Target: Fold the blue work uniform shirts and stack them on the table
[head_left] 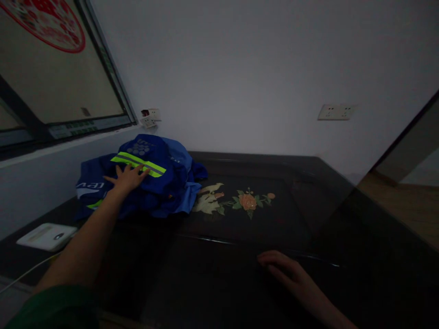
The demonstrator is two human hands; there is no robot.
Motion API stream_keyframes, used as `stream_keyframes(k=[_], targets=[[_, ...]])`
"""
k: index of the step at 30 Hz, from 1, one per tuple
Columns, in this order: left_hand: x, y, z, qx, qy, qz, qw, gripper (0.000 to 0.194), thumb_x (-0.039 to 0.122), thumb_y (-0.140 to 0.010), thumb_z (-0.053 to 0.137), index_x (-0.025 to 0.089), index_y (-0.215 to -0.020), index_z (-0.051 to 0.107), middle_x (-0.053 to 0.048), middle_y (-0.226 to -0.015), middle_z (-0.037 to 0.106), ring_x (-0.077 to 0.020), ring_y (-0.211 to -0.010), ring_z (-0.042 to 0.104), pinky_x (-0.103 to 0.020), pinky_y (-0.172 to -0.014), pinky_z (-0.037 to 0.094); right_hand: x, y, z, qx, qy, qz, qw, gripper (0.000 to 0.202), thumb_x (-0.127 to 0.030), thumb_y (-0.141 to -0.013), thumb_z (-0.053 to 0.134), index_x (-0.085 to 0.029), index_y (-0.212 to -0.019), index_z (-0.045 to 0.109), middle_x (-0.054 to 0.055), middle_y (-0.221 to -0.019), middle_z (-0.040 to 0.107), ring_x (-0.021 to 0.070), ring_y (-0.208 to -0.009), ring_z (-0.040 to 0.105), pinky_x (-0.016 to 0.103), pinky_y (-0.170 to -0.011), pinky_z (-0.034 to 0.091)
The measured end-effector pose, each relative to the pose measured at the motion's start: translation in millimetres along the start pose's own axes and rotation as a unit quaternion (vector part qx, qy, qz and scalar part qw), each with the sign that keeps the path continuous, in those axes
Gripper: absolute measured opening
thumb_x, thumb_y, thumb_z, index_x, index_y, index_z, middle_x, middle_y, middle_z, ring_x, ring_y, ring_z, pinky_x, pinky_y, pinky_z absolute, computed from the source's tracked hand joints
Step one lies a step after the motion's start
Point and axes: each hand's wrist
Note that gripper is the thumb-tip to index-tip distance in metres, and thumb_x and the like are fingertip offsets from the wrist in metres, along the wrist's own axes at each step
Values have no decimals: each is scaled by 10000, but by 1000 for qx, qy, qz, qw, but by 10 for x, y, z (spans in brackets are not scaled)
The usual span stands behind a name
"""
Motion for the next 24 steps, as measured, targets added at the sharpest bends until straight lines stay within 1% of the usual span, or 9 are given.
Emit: stream_keyframes(k=[3,4,6,8,10,12,14,19,24], targets=[[610,466,-194,147,23,48,988,391,414,-923,417,121,-1098,609,-159,-1277,506,-377,-1287,323,-567,-1008,313,-100,7,-23,-12,25,-25,999,379,-513,-924,444,-234,-1015,685,78,-1057,657,214,-1011,612,362,-917,471],[873,729,-173,109,71,111,985,330,383,-919,412,140,-1000,620,-132,-1138,574,-312,-1170,444,-464,-970,379,-124,-1,4,-26,31,-43,998,386,-503,-937,421,-222,-985,681,78,-1017,659,199,-965,617,342,-881,479],[1393,1390,-2,-79,205,238,946,323,376,-919,385,171,-752,571,-59,-810,592,-194,-816,554,-298,-758,451,-148,-26,110,-78,42,-96,991,439,-500,-958,367,-196,-889,675,72,-907,659,173,-870,615,303,-808,480],[1795,2110,277,-299,302,347,836,400,372,-931,342,185,-596,456,1,-606,497,-125,-583,481,-229,-573,386,-133,-49,255,-145,47,-160,975,546,-540,-962,306,-182,-740,652,53,-755,635,151,-766,599,272,-743,464],[2014,2698,554,-398,373,396,738,440,413,-928,357,180,-557,388,29,-531,419,-91,-491,407,-217,-503,309,-80,-65,384,-201,33,-202,958,646,-612,-944,250,-187,-586,578,21,-593,563,126,-641,560,242,-668,439],[2080,3012,741,-424,421,367,713,517,503,-938,310,181,-536,344,47,-469,315,-77,-429,320,-219,-453,246,-5,-82,460,-224,9,-207,952,687,-680,-911,233,-192,-505,495,-7,-496,482,103,-530,500,219,-588,404],[2072,3055,815,-427,450,344,705,568,571,-941,259,181,-534,325,55,-457,264,-70,-418,280,-215,-443,222,79,-110,483,-223,-10,-191,956,696,-718,-885,248,-189,-492,473,-17,-473,458,91,-485,470,207,-545,380],[2055,2804,780,-445,478,370,661,620,649,-925,236,177,-528,300,59,-458,269,-53,-419,250,-193,-432,204,262,-206,479,-246,-31,-176,953,708,-707,-888,278,-155,-507,504,-11,-477,472,68,-457,446,185,-501,349],[2049,2835,844,-476,469,361,650,666,670,-916,244,159,-515,389,31,-445,390,-48,-404,344,-172,-435,261,306,-219,492,-248,-24,-174,953,706,-699,-895,275,-147,-527,515,-16,-488,459,62,-473,438,174,-497,342]])
Point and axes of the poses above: each hand's wrist, its own y-axis away from the middle knuckle, its own z-axis out of the palm, x = y × z
